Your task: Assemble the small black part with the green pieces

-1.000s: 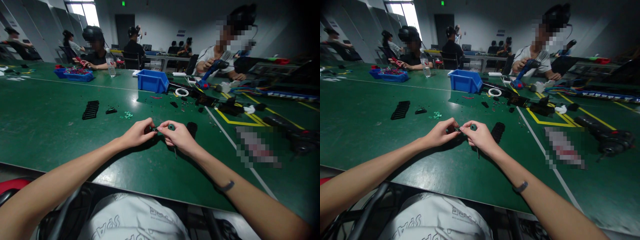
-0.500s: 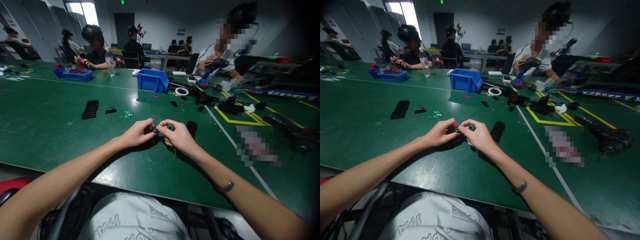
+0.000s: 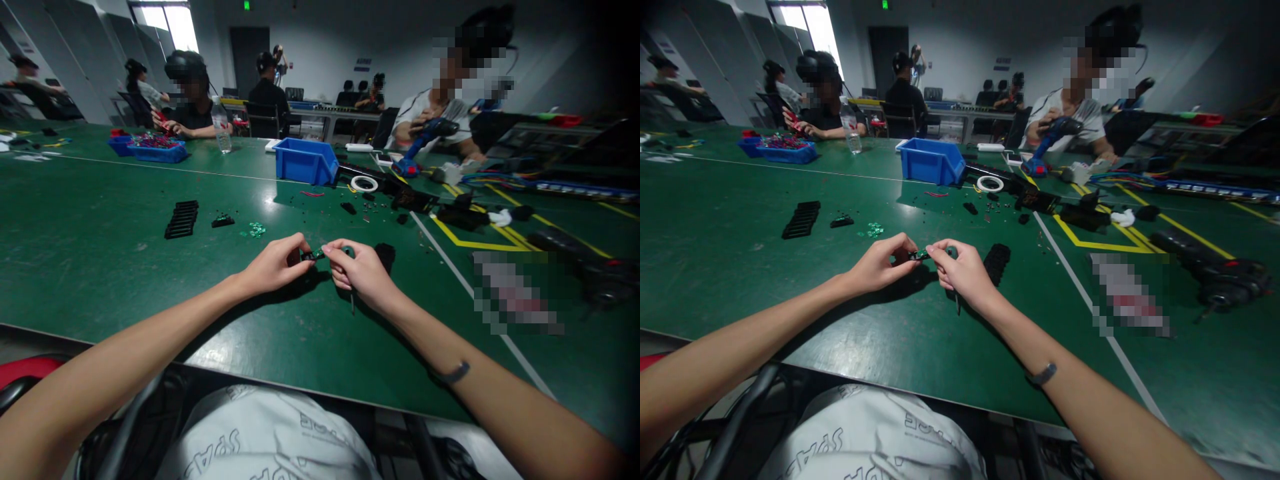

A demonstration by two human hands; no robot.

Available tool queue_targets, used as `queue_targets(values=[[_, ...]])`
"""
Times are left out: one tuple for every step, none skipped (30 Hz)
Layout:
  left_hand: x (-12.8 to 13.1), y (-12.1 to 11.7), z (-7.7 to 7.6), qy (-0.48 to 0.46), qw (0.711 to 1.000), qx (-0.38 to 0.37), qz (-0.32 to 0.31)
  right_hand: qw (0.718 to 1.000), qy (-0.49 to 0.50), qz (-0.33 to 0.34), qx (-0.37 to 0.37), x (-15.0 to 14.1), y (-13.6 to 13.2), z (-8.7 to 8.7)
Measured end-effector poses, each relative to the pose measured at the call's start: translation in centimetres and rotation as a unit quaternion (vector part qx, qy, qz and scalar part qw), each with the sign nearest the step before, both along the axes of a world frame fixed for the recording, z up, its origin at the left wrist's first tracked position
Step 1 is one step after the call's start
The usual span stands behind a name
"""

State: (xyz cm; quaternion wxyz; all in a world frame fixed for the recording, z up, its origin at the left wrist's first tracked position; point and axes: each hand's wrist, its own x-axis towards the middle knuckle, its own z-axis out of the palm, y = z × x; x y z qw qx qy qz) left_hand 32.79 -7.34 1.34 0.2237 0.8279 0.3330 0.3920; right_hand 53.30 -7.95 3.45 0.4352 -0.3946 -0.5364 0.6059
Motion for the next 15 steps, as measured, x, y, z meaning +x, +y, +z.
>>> queue_targets(values=[[0.0,-0.01,0.01,-0.001,1.0,0.002,0.001,1.0,-0.005,0.001,0.001,-0.05,-0.06,0.04],[-0.01,-0.01,0.02,-0.001,1.0,0.004,0.002,1.0,-0.01,0.003,0.003,-0.1,-0.13,0.07],[-0.01,-0.01,0.03,0.0,1.0,0.006,0.003,1.0,-0.016,0.004,0.004,-0.15,-0.2,0.11],[-0.02,0.0,0.03,0.0,1.0,0.008,0.003,1.0,-0.021,0.004,0.006,-0.19,-0.26,0.14],[-0.03,0.01,0.04,0.0,1.0,0.01,0.004,1.0,-0.026,0.004,0.008,-0.22,-0.31,0.16],[-0.04,0.02,0.04,0.0,1.0,0.012,0.006,0.999,-0.031,0.003,0.011,-0.24,-0.36,0.16],[-0.05,0.03,0.04,0.0,1.0,0.014,0.008,0.999,-0.037,0.001,0.014,-0.26,-0.39,0.15],[-0.06,0.03,0.03,0.0,1.0,0.016,0.011,0.999,-0.042,-0.002,0.017,-0.26,-0.41,0.14],[-0.07,0.03,0.02,0.0,1.0,0.018,0.014,0.999,-0.047,-0.003,0.02,-0.26,-0.41,0.11],[-0.08,0.03,0.01,0.001,1.0,0.019,0.017,0.998,-0.05,-0.004,0.022,-0.26,-0.41,0.07],[-0.09,0.03,0.0,0.003,1.0,0.019,0.02,0.998,-0.053,-0.005,0.024,-0.26,-0.4,0.03],[-0.1,0.02,0.0,0.004,1.0,0.018,0.022,0.998,-0.054,-0.005,0.025,-0.25,-0.39,0.0],[-0.1,0.01,0.0,0.005,1.0,0.018,0.024,0.998,-0.055,-0.006,0.025,-0.25,-0.37,-0.03],[-0.1,0.0,0.0,0.006,1.0,0.017,0.025,0.998,-0.055,-0.006,0.025,-0.24,-0.36,-0.05],[-0.1,-0.01,0.02,0.007,0.999,0.017,0.026,0.998,-0.055,-0.007,0.024,-0.24,-0.35,-0.06]])
